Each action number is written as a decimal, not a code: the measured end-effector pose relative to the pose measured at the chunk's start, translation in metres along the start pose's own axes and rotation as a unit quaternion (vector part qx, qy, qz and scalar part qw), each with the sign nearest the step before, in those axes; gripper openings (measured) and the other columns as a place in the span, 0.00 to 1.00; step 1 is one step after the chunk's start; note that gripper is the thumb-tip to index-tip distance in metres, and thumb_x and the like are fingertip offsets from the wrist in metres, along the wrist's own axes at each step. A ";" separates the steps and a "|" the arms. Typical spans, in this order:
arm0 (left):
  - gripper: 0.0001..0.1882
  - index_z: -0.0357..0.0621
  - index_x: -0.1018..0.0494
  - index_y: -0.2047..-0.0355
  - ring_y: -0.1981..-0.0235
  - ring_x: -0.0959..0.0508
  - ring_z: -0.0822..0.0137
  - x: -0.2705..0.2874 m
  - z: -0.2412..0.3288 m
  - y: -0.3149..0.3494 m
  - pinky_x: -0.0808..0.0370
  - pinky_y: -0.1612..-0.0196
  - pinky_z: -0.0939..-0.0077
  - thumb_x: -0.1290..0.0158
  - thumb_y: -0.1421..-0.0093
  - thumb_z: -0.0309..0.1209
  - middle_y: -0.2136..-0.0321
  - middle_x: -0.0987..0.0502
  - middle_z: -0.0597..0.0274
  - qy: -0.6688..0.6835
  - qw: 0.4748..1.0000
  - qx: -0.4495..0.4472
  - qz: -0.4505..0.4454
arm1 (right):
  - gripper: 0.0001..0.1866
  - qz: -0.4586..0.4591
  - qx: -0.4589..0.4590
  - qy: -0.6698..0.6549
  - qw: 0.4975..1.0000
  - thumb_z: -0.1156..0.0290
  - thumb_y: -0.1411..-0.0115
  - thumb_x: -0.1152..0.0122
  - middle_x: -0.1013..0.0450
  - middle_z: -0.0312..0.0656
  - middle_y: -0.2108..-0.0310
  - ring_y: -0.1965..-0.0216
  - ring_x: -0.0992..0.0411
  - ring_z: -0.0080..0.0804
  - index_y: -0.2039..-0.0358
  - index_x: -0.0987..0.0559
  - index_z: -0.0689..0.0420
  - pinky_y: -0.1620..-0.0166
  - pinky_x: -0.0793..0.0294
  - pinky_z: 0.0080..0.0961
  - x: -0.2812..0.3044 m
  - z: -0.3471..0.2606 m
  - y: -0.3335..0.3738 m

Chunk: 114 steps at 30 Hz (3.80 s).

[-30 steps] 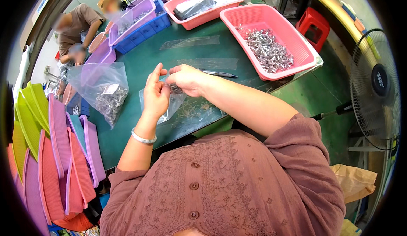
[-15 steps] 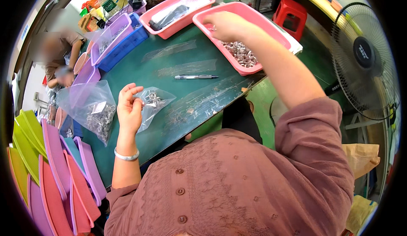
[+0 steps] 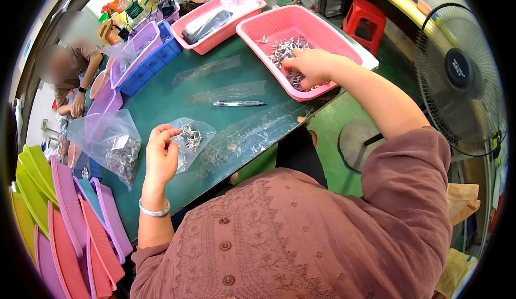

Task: The person sorts a pile of small metal clips, gathers them into a plastic bag, and then writes on a small white card before putting more clips into a second plastic bag.

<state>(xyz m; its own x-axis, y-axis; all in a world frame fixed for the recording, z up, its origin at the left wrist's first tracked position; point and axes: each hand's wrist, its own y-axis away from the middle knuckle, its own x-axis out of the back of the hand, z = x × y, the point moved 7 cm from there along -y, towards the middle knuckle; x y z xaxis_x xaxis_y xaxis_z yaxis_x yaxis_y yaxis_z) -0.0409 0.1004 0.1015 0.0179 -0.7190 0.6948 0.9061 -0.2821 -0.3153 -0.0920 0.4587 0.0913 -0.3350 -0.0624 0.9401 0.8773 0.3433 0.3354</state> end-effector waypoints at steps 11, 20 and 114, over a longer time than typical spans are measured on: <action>0.11 0.35 0.25 0.69 0.83 0.32 0.74 -0.005 0.001 -0.006 0.33 0.78 0.79 0.42 0.47 0.32 0.83 0.29 0.63 -0.037 0.993 0.105 -0.036 | 0.35 0.024 0.051 0.013 0.998 0.66 0.61 0.31 0.36 0.45 0.52 0.53 0.32 0.48 0.48 0.29 0.50 0.52 0.31 0.40 0.001 0.000 -0.005; 0.11 0.33 0.25 0.69 0.82 0.33 0.78 -0.004 0.005 -0.006 0.35 0.78 0.82 0.41 0.46 0.31 0.83 0.29 0.67 -0.034 0.993 0.105 -0.040 | 0.28 0.060 0.023 -0.009 0.998 0.71 0.60 0.34 0.35 0.45 0.54 0.52 0.33 0.46 0.53 0.26 0.50 0.50 0.32 0.37 -0.001 -0.002 -0.004; 0.08 0.33 0.25 0.68 0.74 0.30 0.66 0.041 0.057 -0.010 0.33 0.71 0.76 0.45 0.48 0.23 0.73 0.30 0.56 -0.021 0.997 -0.075 -0.001 | 0.60 0.022 -0.152 -0.069 0.986 0.42 0.62 0.30 0.57 0.55 0.34 0.34 0.53 0.53 0.33 0.54 0.43 0.35 0.50 0.41 -0.003 0.079 -0.066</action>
<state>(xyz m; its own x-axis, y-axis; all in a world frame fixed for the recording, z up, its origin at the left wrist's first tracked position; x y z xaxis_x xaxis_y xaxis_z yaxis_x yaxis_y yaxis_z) -0.0247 0.1099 0.1696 0.0362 -0.6922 0.7207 0.8324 -0.3782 -0.4051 -0.1759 0.5104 0.0611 -0.3187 0.0809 0.9444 0.9477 0.0442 0.3161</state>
